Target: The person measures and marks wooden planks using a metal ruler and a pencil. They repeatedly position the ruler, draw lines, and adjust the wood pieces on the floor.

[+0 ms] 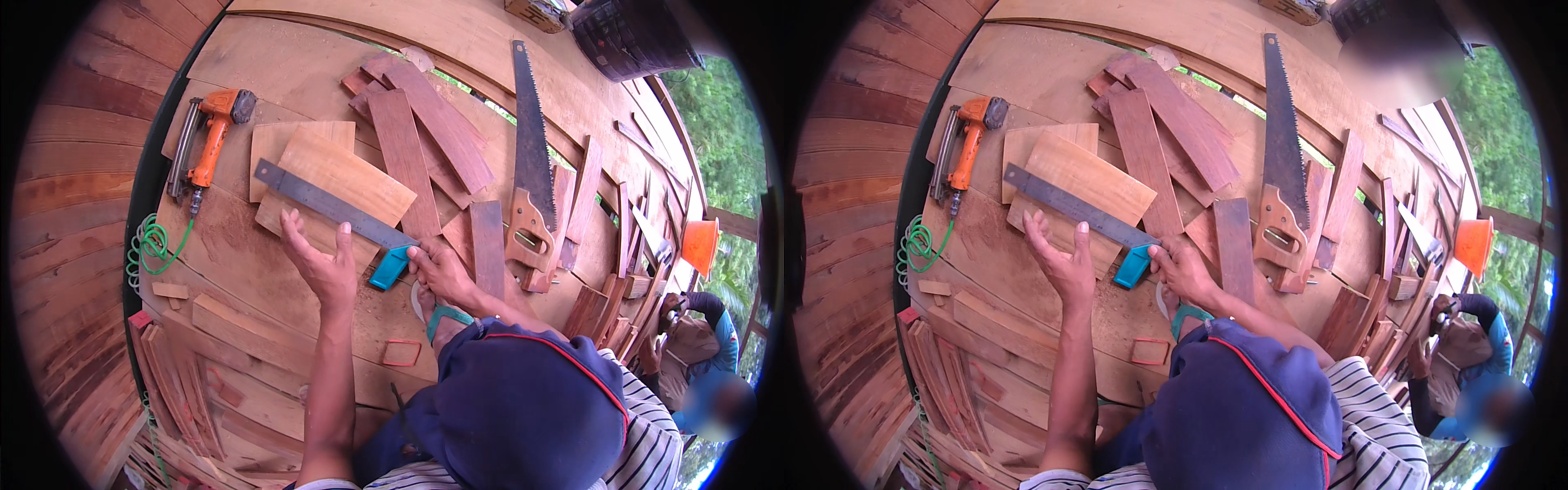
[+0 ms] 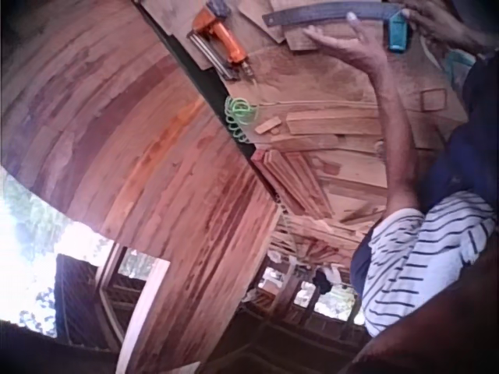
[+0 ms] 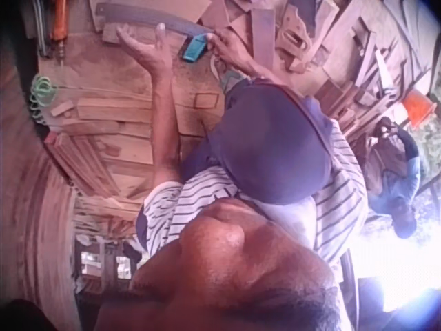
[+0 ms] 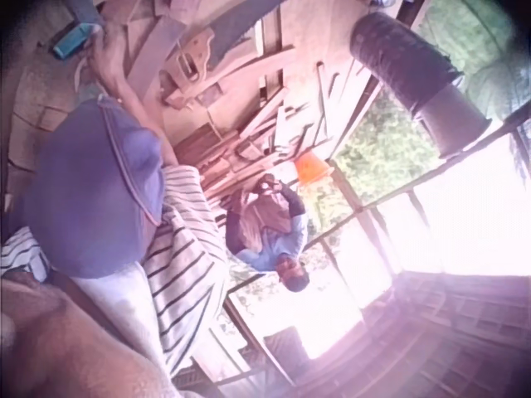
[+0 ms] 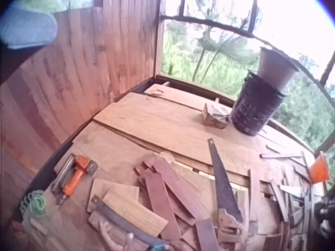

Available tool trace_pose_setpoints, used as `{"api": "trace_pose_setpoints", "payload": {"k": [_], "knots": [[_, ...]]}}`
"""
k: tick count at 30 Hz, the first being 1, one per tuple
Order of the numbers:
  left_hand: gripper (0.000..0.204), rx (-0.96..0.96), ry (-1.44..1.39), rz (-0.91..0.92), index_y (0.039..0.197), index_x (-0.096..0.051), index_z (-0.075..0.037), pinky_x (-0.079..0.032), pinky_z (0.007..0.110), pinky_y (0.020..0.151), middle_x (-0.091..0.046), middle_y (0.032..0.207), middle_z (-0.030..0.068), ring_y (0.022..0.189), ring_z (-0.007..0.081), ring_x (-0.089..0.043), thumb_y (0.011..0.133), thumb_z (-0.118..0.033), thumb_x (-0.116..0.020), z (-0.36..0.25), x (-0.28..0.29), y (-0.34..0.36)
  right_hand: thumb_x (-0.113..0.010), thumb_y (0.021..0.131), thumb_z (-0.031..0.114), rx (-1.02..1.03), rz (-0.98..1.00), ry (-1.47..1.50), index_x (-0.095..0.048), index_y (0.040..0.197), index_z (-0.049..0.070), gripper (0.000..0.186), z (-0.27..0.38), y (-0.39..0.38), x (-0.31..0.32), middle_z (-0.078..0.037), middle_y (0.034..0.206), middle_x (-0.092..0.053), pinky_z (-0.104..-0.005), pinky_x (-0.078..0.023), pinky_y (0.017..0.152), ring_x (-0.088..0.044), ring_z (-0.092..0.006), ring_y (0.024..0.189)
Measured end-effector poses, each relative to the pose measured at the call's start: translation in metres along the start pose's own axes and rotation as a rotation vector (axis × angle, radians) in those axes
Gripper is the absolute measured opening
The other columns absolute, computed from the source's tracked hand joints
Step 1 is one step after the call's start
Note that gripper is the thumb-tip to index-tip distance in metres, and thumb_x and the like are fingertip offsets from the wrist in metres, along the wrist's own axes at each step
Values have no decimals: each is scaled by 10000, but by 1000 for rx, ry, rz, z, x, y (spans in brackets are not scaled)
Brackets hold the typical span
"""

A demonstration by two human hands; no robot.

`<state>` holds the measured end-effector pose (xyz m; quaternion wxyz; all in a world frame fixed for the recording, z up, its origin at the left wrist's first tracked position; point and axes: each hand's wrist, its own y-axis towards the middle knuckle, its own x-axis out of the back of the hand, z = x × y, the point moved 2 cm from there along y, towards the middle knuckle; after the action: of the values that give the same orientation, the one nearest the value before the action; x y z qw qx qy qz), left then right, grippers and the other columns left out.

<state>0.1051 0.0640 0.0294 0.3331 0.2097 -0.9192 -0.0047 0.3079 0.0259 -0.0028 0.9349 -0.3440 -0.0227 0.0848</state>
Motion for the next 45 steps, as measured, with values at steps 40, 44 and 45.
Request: {"api": "trace_pose_setpoints", "payload": {"k": [40,44,45], "knots": [[1290,-533,332,353,1598,-271,3,-127,684,1235,-264,1636,278,1557,489,-186,636,-633,-849,14,-25,-6,-656,1055,310,-339,-19,527,-576,870,93,296,-5,7,-9,45,686,-537,-209,-311,415,-431,-24,490],[1272,-521,352,366,1586,-287,16,-109,683,1240,-252,1645,285,1561,486,-182,642,-640,-832,14,-24,-6,-659,1052,320,-352,-28,555,-580,912,91,280,-4,5,-11,39,711,-551,-205,-314,418,-429,-24,493],[1264,-519,360,370,1581,-294,23,-102,683,1242,-246,1648,290,1562,484,-180,646,-643,-823,14,-25,-5,-657,1047,363,-335,-40,558,-583,878,108,315,-5,5,-11,47,665,-525,-216,-286,420,-414,-31,483]]}}
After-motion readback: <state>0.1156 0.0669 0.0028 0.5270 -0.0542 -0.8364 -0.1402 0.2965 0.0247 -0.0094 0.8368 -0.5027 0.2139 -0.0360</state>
